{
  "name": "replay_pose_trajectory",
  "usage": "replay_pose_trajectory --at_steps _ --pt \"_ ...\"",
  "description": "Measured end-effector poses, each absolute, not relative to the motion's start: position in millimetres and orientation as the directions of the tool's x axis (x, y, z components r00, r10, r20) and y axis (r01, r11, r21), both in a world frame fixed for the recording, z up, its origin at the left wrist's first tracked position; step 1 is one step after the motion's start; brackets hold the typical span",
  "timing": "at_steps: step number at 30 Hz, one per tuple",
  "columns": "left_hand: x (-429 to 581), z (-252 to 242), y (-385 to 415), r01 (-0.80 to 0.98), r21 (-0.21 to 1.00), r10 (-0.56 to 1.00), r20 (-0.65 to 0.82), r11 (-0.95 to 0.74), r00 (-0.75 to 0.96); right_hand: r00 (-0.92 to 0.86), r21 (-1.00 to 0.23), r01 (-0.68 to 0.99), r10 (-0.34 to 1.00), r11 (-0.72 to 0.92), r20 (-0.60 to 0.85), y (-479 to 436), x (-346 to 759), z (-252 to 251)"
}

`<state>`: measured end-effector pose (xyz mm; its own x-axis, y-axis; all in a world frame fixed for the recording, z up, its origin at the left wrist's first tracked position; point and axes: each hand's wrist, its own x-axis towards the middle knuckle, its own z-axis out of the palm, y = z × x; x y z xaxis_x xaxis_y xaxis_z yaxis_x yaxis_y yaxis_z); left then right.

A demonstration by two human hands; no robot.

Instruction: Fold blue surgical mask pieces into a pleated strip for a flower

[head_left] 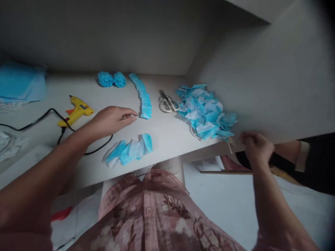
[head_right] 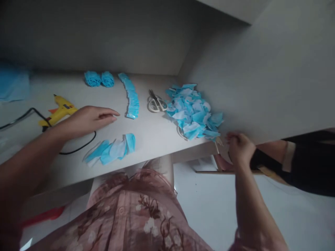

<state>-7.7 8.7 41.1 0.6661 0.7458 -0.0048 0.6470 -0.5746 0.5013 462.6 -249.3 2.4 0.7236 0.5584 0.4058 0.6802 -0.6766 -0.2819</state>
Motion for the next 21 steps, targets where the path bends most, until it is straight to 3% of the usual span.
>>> replay_pose_trajectory --at_steps 4,9,15,21 --pt "-12.7 42.9 3.9 0.645 0.555 0.777 0.005 -0.526 0.630 0.729 -0.076 0.660 0.612 -0.747 0.307 -247.5 445.9 1.0" --pt "-18.8 39.5 0.7 0.662 0.599 0.805 -0.048 -0.450 0.591 0.730 0.299 0.632 0.679 -0.715 0.082 -232.5 432.2 12.3" --pt "-21.0 32.1 2.1 0.639 0.613 0.774 -0.070 -0.465 0.629 0.723 0.378 0.660 0.687 -0.650 -0.081 -210.6 434.3 14.0" --pt "-24.3 24.7 2.8 0.574 0.669 0.734 -0.061 -0.473 0.677 0.725 0.398 0.657 0.682 -0.641 -0.096 -211.4 429.9 13.9"
